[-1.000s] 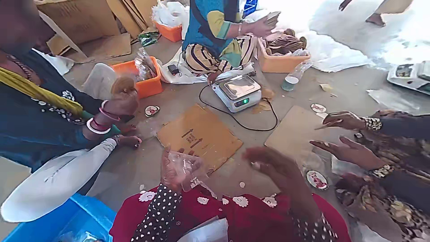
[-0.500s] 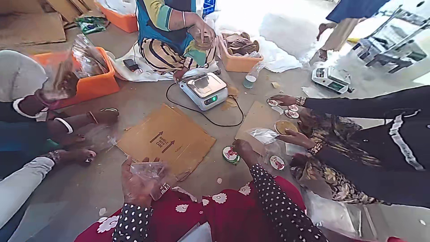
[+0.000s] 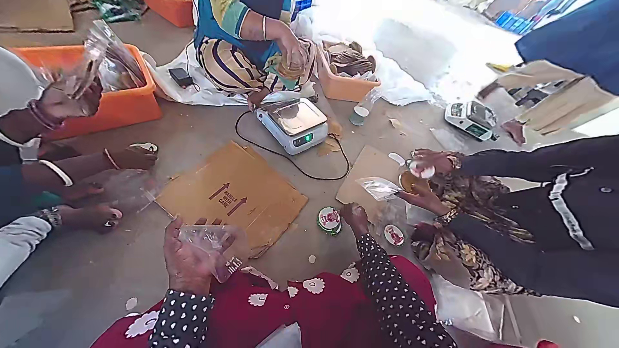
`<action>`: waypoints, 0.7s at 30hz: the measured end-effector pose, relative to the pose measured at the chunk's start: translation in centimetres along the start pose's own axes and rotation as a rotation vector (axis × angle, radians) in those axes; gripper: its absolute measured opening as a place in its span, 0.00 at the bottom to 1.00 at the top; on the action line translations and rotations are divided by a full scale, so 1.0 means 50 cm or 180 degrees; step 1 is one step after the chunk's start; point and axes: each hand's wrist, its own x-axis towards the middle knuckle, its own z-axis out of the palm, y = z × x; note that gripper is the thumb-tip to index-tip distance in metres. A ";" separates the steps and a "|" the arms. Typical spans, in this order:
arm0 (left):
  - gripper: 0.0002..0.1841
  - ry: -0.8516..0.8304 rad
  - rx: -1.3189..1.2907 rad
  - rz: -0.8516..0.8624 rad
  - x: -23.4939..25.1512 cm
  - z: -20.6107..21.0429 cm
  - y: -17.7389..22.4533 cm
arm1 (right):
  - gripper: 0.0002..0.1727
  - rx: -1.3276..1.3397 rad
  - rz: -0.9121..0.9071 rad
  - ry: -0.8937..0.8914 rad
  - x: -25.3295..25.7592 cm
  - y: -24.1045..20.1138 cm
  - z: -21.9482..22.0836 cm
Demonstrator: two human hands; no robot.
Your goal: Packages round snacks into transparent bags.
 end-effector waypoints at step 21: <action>0.27 0.0120 0.0070 -0.0028 -0.005 0.011 0.003 | 0.15 0.2331 -0.0721 0.1489 -0.009 -0.040 0.016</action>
